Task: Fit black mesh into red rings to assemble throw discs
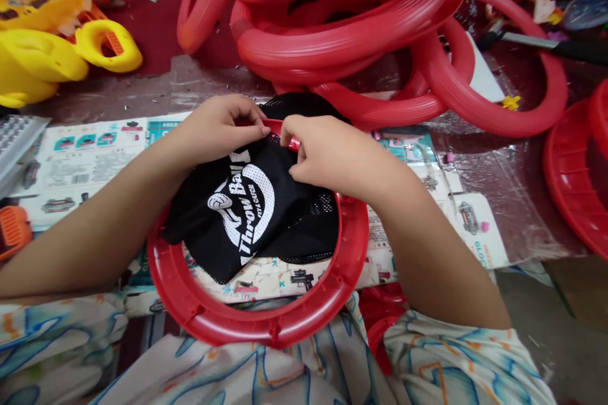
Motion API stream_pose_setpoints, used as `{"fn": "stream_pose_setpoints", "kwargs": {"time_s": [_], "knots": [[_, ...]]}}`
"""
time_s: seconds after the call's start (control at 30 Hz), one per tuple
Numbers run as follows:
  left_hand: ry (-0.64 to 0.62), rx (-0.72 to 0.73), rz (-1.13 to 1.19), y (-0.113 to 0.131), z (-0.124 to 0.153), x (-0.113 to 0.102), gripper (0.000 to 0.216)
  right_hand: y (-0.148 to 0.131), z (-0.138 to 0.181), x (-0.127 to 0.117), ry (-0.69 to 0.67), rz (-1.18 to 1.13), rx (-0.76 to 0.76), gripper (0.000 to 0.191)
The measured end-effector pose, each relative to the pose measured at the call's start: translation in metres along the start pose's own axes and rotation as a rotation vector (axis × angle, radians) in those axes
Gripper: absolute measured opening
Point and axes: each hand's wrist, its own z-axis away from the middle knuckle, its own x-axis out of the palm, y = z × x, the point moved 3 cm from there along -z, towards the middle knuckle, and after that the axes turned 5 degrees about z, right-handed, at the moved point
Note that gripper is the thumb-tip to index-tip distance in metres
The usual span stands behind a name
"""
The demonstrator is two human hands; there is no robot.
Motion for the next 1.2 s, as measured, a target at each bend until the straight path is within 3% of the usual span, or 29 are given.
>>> {"fn": "stream_pose_setpoints", "kwargs": {"time_s": [0.1, 0.27, 0.47, 0.57, 0.63, 0.83, 1.03, 1.1, 1.2], "knots": [[0.053, 0.033, -0.037, 0.0, -0.001, -0.002, 0.011, -0.004, -0.001, 0.004, -0.039, 0.046, -0.036, 0.025], [-0.026, -0.068, 0.041, -0.001, -0.001, -0.003, 0.011, -0.006, -0.001, 0.004, -0.074, -0.011, -0.032, 0.019], [0.021, -0.099, 0.008, -0.001, 0.006, -0.012, 0.012, 0.004, -0.006, -0.003, 0.142, -0.55, 0.051, 0.01], [0.041, -0.13, -0.002, 0.0, 0.009, -0.014, 0.013, 0.006, -0.009, 0.001, 0.125, -0.808, 0.069, 0.015], [0.073, -0.171, -0.035, 0.001, 0.011, -0.016, 0.012, 0.004, -0.009, 0.004, 0.103, -0.858, 0.078, 0.021], [0.159, -0.256, -0.196, 0.008, 0.023, -0.025, 0.014, -0.003, -0.005, 0.006, -0.011, -0.566, 0.162, 0.036], [-0.047, -0.328, -0.243, 0.006, 0.038, -0.024, 0.017, -0.011, 0.0, 0.004, 0.112, -0.233, 0.068, 0.039], [-0.078, -0.3, -0.27, 0.004, 0.038, -0.024, 0.017, -0.012, -0.001, 0.006, 0.125, -0.22, 0.03, 0.037], [0.012, -0.099, -0.228, 0.005, 0.03, -0.021, 0.016, -0.01, -0.004, 0.009, 0.195, -0.206, -0.004, 0.024]]}}
